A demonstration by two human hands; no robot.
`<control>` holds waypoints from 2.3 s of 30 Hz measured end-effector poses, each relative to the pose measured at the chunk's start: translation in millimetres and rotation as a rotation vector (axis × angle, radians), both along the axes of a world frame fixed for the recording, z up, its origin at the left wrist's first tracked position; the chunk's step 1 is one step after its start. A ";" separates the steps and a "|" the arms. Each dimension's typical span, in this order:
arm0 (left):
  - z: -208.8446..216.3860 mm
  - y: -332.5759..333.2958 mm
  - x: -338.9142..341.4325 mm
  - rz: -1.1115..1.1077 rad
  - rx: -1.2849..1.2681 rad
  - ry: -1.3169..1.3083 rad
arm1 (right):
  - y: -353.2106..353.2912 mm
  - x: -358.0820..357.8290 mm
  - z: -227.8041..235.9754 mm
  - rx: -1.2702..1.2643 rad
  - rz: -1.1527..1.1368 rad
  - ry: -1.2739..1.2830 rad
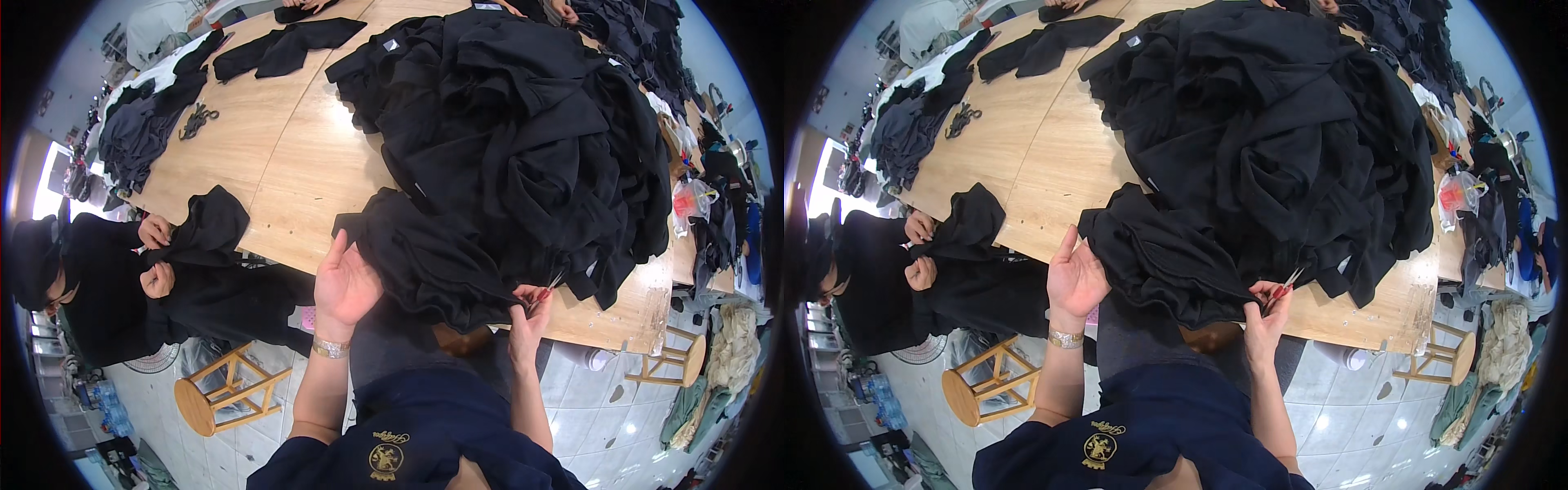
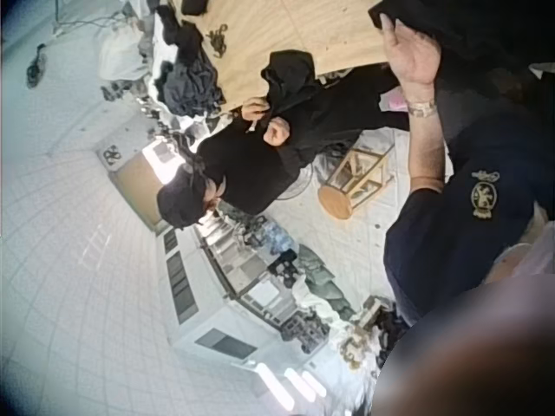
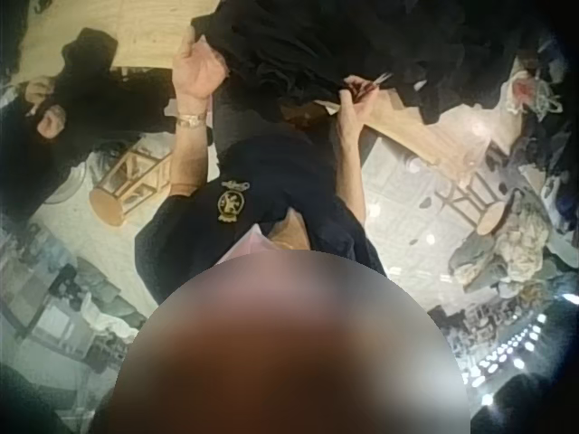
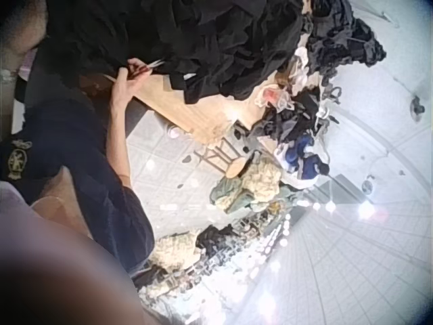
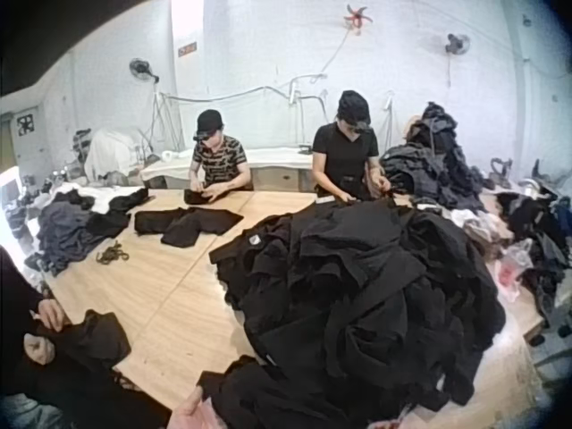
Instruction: Using small scissors or snippers to trim loose threads and excess fabric from black garments on a production workbench.
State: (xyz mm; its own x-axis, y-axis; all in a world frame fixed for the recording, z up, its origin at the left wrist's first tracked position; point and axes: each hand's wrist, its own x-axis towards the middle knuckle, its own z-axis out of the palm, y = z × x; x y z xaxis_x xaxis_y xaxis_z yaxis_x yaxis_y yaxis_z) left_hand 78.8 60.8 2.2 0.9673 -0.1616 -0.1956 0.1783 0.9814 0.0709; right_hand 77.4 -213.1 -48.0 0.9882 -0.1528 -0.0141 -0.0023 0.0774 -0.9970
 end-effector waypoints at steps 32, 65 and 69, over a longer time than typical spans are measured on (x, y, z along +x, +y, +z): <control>49.9 -36.9 -32.2 -0.100 2.188 0.099 | 44.6 6.2 41.6 -0.549 0.322 -0.343; 32.5 -69.1 -6.9 0.223 2.075 -0.732 | 36.9 17.0 73.4 -0.213 0.472 -0.156; 32.4 -69.1 -6.7 0.203 2.122 -0.694 | 36.3 15.4 76.3 -0.345 0.504 -0.193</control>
State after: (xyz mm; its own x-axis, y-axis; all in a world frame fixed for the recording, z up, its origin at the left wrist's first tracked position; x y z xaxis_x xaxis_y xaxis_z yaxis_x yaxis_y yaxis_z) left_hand 72.1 -8.2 34.6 0.9126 -0.1618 0.3754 -0.3950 -0.5854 0.7080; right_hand 92.9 -176.8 28.3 0.9196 0.3677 0.1383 0.2277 -0.2119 -0.9504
